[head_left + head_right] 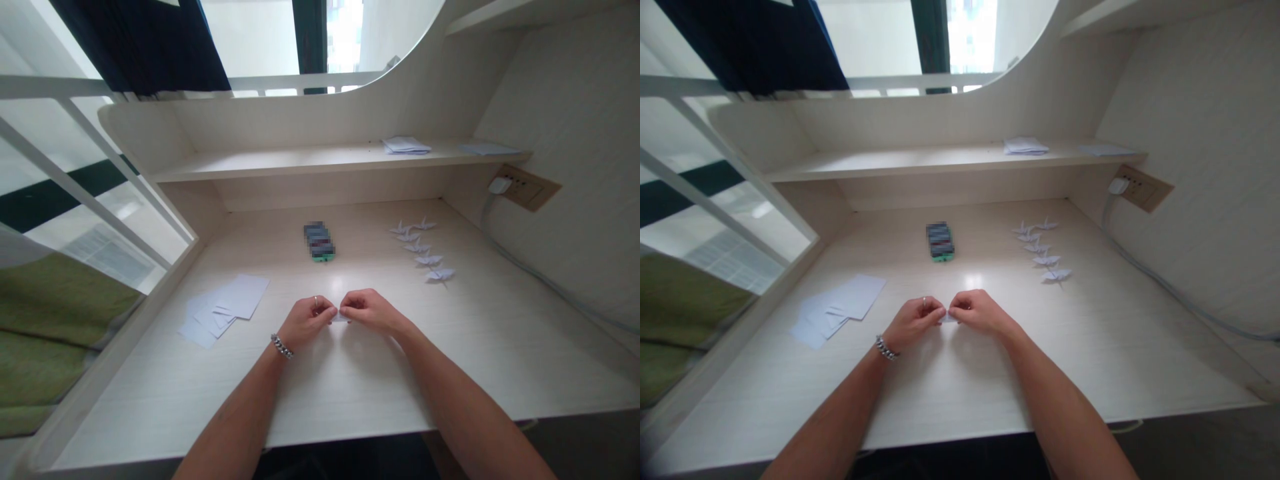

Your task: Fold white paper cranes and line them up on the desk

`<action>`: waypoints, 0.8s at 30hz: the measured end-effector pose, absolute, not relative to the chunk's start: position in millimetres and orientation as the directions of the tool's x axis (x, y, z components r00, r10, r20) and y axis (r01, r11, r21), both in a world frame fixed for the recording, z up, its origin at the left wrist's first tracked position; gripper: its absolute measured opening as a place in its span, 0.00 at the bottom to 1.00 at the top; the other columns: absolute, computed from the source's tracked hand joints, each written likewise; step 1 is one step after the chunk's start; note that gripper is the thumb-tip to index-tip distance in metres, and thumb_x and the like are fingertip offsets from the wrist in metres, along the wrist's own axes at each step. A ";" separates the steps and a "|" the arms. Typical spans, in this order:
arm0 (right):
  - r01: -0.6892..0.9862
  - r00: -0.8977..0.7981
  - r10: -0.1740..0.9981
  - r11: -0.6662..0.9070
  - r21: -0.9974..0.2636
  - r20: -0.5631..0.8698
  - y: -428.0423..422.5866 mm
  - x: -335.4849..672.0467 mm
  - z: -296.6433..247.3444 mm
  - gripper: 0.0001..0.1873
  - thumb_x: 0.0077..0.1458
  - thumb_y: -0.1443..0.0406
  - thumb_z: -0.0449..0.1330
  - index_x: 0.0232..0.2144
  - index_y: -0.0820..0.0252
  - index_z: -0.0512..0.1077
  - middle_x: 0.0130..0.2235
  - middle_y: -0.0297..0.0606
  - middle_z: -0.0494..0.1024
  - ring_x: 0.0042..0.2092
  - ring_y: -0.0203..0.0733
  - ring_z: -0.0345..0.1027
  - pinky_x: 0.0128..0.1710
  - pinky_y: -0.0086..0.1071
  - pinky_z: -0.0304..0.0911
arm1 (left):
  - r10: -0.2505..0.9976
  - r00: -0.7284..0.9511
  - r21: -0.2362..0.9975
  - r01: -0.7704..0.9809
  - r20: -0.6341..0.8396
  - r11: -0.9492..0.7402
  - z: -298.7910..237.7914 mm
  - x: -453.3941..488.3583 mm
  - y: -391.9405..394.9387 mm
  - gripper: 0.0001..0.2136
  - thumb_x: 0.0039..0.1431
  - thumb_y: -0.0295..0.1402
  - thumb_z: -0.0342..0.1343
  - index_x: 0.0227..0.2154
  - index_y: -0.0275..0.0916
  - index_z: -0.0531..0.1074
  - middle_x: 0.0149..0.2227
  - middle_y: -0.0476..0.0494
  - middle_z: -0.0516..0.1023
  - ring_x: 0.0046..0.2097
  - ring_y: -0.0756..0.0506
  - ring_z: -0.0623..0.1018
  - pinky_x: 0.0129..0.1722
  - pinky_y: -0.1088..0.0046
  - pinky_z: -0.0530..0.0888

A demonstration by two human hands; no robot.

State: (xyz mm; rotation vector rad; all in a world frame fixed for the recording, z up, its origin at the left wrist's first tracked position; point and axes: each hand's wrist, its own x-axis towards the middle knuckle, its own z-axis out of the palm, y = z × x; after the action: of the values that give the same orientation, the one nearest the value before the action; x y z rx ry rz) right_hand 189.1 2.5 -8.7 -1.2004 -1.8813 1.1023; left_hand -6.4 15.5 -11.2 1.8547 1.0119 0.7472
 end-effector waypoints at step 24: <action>0.211 -0.029 0.971 0.239 -0.948 0.238 3.6 166.9 -20.7 0.12 0.51 0.59 0.61 0.32 0.63 0.76 0.32 0.40 0.79 0.34 0.40 0.71 0.36 0.31 0.65 | 0.962 0.260 0.989 0.091 0.088 -0.115 -18.2 9.8 18.1 0.07 0.50 0.34 0.60 0.28 0.34 0.72 0.24 0.47 0.76 0.27 0.50 0.76 0.30 0.74 0.73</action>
State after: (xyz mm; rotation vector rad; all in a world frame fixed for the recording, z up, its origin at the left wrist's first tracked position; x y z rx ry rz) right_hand 166.9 3.6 -20.7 -1.1751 -1.4709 0.9194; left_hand 9.8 18.1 -18.2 1.4726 1.0389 1.0360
